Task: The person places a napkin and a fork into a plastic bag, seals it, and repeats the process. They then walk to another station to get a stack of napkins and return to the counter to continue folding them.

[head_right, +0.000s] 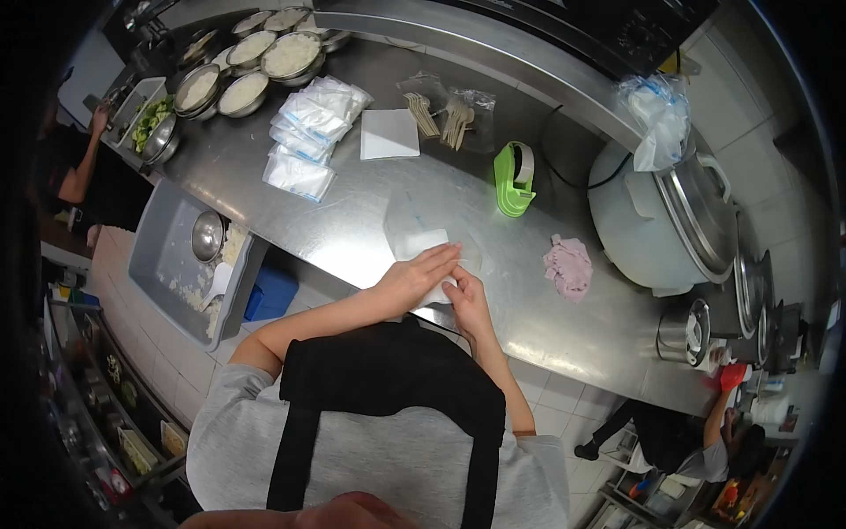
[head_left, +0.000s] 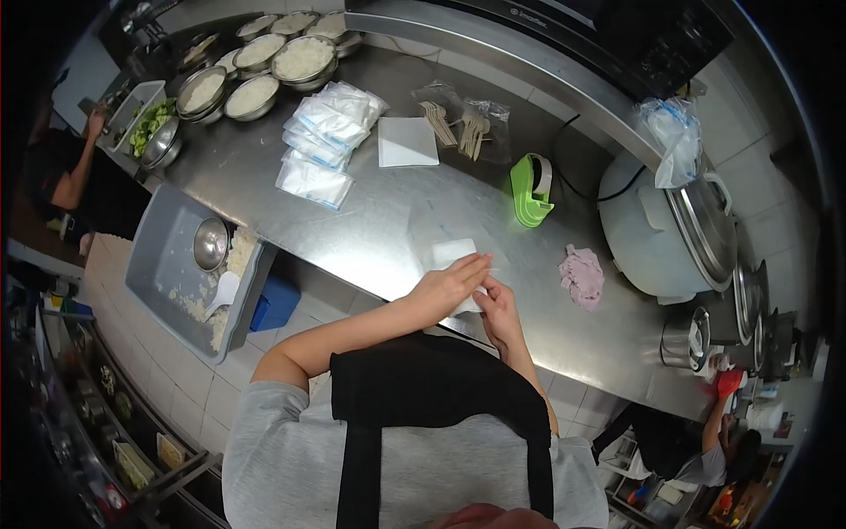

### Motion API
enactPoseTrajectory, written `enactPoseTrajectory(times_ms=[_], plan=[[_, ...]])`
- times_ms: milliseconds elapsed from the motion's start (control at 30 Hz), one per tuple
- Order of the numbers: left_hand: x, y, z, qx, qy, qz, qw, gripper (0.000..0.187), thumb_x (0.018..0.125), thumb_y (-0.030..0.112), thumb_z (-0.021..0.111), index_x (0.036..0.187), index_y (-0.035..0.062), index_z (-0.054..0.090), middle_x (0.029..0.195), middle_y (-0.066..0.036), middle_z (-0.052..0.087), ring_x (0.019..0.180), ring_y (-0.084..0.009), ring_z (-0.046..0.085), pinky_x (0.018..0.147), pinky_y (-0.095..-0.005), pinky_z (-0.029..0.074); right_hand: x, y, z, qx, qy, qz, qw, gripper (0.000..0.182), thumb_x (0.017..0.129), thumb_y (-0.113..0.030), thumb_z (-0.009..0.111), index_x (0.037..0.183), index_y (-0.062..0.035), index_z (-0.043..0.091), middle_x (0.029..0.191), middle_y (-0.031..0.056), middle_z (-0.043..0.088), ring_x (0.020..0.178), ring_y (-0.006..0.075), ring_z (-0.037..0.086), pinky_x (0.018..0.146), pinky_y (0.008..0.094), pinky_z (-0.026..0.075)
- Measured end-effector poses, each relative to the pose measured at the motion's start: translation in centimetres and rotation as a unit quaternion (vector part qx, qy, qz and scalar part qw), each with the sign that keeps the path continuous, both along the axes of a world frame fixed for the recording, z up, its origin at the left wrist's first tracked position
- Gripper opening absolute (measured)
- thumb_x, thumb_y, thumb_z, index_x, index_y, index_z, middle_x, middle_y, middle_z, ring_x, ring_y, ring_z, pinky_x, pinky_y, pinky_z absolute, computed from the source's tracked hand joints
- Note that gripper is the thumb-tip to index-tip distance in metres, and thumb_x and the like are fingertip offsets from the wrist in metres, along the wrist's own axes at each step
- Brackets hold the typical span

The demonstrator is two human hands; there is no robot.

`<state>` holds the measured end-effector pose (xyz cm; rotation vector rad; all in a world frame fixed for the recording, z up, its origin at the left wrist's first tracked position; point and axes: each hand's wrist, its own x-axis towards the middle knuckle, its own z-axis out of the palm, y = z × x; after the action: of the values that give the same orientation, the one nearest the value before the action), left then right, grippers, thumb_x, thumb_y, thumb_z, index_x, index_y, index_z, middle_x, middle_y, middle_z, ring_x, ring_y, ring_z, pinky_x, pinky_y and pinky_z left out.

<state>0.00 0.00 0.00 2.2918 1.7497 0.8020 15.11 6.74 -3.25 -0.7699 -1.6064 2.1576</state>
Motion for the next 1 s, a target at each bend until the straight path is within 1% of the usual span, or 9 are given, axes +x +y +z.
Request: enactPoseTrajectory(times_ms=[100,167,233,300,433,633,733,867,1000], plan=[[1.3,-0.4,1.3,0.015,-0.030,-0.011,0.999,0.056,0.070,-0.004,0.053,0.125,-0.0008,0.041,0.137,-0.011,0.034,0.126,-0.0246,0.035,0.084,-0.0279,0.049,-1.4,0.9,0.5,-0.086,0.083,-0.063,0.991,0.040,0.089,-0.007,0.046,0.126,0.0051,0.040,0.122,0.0095,0.048,0.112,0.0163,0.047,0.092,0.0280,0.040],[1.6,-0.9,1.8,0.039,-0.045,-0.036,0.998,0.054,0.071,-0.004,0.051,0.124,-0.0013,0.042,0.137,-0.011,0.034,0.125,-0.0245,0.036,0.085,-0.0284,0.048,-2.8,1.3,0.8,-0.280,0.139,-0.079,0.947,0.037,0.090,-0.006,0.040,0.127,0.0022,0.041,0.119,0.0081,0.049,0.106,0.0157,0.048,0.090,0.0264,0.041],[1.6,-1.2,2.2,0.042,-0.041,-0.026,0.998,0.053,0.072,-0.003,0.050,0.124,-0.0017,0.041,0.137,-0.012,0.033,0.125,-0.0252,0.035,0.086,-0.0289,0.048,-4.3,2.6,0.0,-0.225,0.088,-0.066,0.968,0.040,0.090,-0.009,0.040,0.128,-0.0001,0.040,0.118,0.0073,0.049,0.100,0.0145,0.049,0.087,0.0246,0.041],[1.7,-1.6,2.3,0.040,-0.016,-0.029,0.999,0.053,0.072,-0.003,0.050,0.125,-0.0024,0.040,0.138,-0.012,0.032,0.126,-0.0260,0.033,0.086,-0.0284,0.048,-5.7,4.6,-1.7,-0.017,0.053,0.040,0.998,0.046,0.084,-0.005,0.044,0.130,-0.0020,0.040,0.114,0.0070,0.050,0.096,0.0126,0.050,0.083,0.0228,0.042],[1.6,-2.6,2.1,0.058,-0.005,-0.022,0.998,0.056,0.072,-0.004,0.050,0.126,-0.0033,0.038,0.139,-0.012,0.031,0.127,-0.0264,0.032,0.085,-0.0286,0.049,-8.9,4.5,-1.8,-0.043,0.107,0.041,0.992,0.052,0.076,0.001,0.047,0.128,-0.0015,0.042,0.112,0.0069,0.051,0.096,0.0132,0.050,0.083,0.0234,0.041],[1.2,-3.5,0.3,0.018,-0.003,0.025,1.000,0.050,0.073,0.001,0.050,0.123,-0.0014,0.043,0.138,-0.010,0.031,0.127,-0.0254,0.031,0.078,-0.0294,0.053,-13.4,5.5,-5.1,0.146,0.046,0.016,0.988,0.048,0.070,0.005,0.049,0.118,-0.0031,0.047,0.108,0.0086,0.053,0.097,0.0166,0.050,0.084,0.0248,0.040],[0.1,-4.0,-0.3,0.033,-0.069,0.000,0.997,0.040,0.073,0.001,0.053,0.113,0.0026,0.051,0.130,-0.011,0.041,0.119,-0.0259,0.041,0.078,-0.0330,0.052,-14.7,6.1,-6.8,0.243,-0.034,0.044,0.968,0.044,0.068,0.005,0.051,0.112,-0.0039,0.048,0.101,0.0098,0.054,0.093,0.0171,0.051,0.079,0.0250,0.042],[-5.5,-2.1,-3.1,0.076,-0.319,0.217,0.919,0.020,0.075,-0.004,0.051,0.094,0.0010,0.057,0.094,-0.015,0.058,0.087,-0.0317,0.058,0.077,-0.0347,0.046,-15.2,5.7,-5.7,0.292,-0.051,0.020,0.955,0.043,0.066,0.000,0.061,0.106,-0.0047,0.048,0.090,0.0072,0.054,0.082,0.0150,0.052,0.073,0.0261,0.043],[-11.5,0.2,-8.6,0.083,-0.133,0.313,0.937,0.030,0.072,-0.007,0.046,0.099,-0.0042,0.057,0.107,-0.019,0.057,0.101,-0.0335,0.054,0.086,-0.0367,0.045,-15.4,5.4,-4.5,0.321,-0.132,0.013,0.938,0.043,0.065,-0.004,0.065,0.105,-0.0038,0.047,0.079,0.0074,0.056,0.072,0.0171,0.053,0.062,0.0291,0.044]])
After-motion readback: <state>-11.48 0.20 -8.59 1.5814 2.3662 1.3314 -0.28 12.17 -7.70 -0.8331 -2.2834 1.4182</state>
